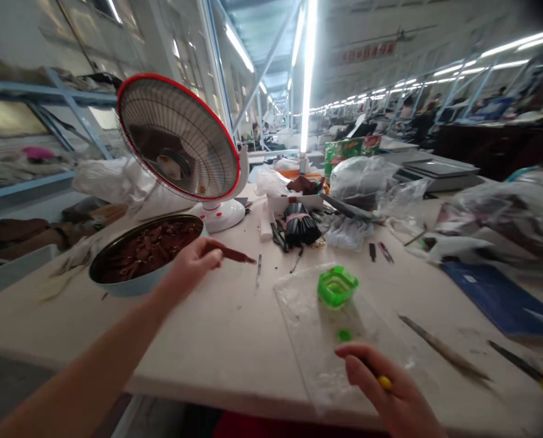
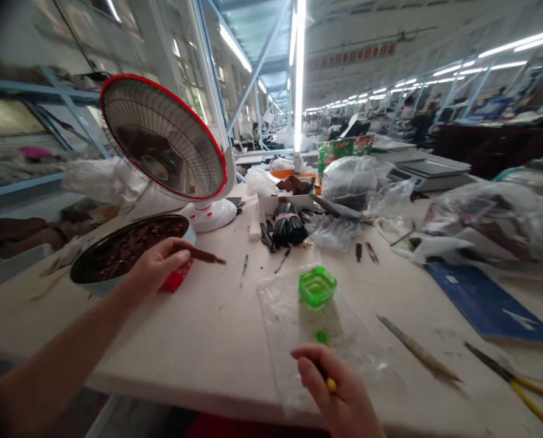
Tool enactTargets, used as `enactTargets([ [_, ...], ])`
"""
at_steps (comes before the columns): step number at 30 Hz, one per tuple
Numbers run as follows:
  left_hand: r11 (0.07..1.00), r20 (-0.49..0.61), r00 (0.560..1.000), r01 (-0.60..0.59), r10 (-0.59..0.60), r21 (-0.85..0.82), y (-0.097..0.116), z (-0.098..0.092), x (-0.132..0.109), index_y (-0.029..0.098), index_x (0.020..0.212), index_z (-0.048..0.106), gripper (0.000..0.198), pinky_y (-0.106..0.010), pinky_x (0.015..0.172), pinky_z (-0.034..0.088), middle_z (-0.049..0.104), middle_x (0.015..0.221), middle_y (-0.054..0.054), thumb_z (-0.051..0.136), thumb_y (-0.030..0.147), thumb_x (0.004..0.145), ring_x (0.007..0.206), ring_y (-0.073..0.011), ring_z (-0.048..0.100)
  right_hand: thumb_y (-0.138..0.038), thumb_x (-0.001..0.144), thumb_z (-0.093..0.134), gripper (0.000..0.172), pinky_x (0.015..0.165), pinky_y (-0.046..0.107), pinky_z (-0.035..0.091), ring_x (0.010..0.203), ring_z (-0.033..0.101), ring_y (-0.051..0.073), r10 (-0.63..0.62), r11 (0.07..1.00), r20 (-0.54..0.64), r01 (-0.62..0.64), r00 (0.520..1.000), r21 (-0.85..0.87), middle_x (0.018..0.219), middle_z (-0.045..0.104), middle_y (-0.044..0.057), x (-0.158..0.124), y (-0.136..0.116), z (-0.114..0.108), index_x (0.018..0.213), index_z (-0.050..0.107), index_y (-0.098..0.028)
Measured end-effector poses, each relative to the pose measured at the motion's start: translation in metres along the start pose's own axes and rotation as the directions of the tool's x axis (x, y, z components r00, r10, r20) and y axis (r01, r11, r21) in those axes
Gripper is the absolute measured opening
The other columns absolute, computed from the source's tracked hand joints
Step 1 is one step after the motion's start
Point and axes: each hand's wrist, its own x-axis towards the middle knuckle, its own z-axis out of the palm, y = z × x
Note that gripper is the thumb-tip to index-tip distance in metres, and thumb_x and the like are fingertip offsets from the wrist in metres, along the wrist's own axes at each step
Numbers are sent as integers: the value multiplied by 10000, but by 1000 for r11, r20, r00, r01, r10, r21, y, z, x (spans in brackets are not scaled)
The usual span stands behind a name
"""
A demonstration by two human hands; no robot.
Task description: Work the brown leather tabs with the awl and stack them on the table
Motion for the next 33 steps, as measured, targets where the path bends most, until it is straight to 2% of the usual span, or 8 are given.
enactTargets([
  [4, 950, 463, 852, -114, 244, -292, 76, 68, -74, 173, 869, 597, 155, -239, 603, 449, 631, 735, -15, 495, 238, 772, 653, -124, 560, -449, 778, 530, 315, 523, 220, 417, 563, 516, 126, -43, 998, 174, 34, 984, 54, 628, 575, 6, 1, -11, -2, 895, 622, -172],
  [7, 919, 539, 772, -146, 337, -365, 107, 96, -97, 169, 845, 603, 130, -237, 627, 446, 636, 741, -15, 505, 177, 760, 673, -123, 567, -360, 789, 543, 197, 577, 229, 407, 590, 504, 117, -64, 992, 310, 27, 949, 122, 620, 564, -5, -8, -16, -10, 741, 577, -172],
  [10, 906, 439, 822, -199, 362, -374, 114, 115, -104, 171, 834, 607, 111, -241, 655, 435, 624, 772, -18, 521, 183, 764, 711, -126, 553, -323, 786, 563, 191, 586, 228, 379, 597, 471, 104, -57, 976, 366, -26, 929, 216, 620, 542, -17, -18, -10, -18, 676, 521, -173],
  [13, 891, 387, 889, -50, 246, -451, 105, 136, -116, 166, 876, 577, 158, -246, 631, 424, 595, 754, -14, 529, 292, 793, 684, -121, 530, -363, 784, 575, 200, 509, 212, 318, 530, 395, 79, 49, 936, 243, -129, 969, 327, 587, 472, -43, -21, 3, -22, 778, 536, -167],
  [18, 794, 567, 822, 311, 51, -523, 88, 168, -144, 155, 713, 507, 244, -233, 551, 375, 518, 624, 16, 587, 385, 729, 567, -96, 458, -441, 768, 588, 297, 426, 213, 195, 460, 285, 58, 159, 889, 56, -167, 986, 427, 541, 379, -67, -20, 19, -19, 715, 480, -170],
  [20, 732, 555, 832, 372, 10, -571, 87, 176, -150, 158, 696, 485, 244, -235, 561, 376, 513, 615, 19, 581, 381, 720, 565, -96, 458, -464, 755, 594, 325, 432, 218, 207, 461, 290, 62, 163, 898, 32, -162, 986, 410, 530, 374, -67, -19, 23, -16, 684, 470, -172],
  [27, 804, 428, 902, 298, -61, -515, 81, 189, -151, 164, 652, 462, 209, -225, 528, 309, 434, 572, 43, 537, 337, 744, 551, -91, 387, -501, 698, 628, 355, 455, 241, 244, 486, 321, 84, 216, 922, 16, -209, 976, 325, 506, 384, -57, -16, 33, -10, 646, 513, -169],
  [33, 794, 457, 884, 345, -97, -500, 76, 196, -146, 173, 621, 428, 185, -231, 526, 310, 418, 546, 48, 509, 299, 729, 536, -92, 380, -473, 678, 664, 338, 438, 231, 232, 482, 311, 76, 251, 889, 45, -249, 967, 383, 523, 388, -57, -13, 42, -7, 681, 528, -163],
])
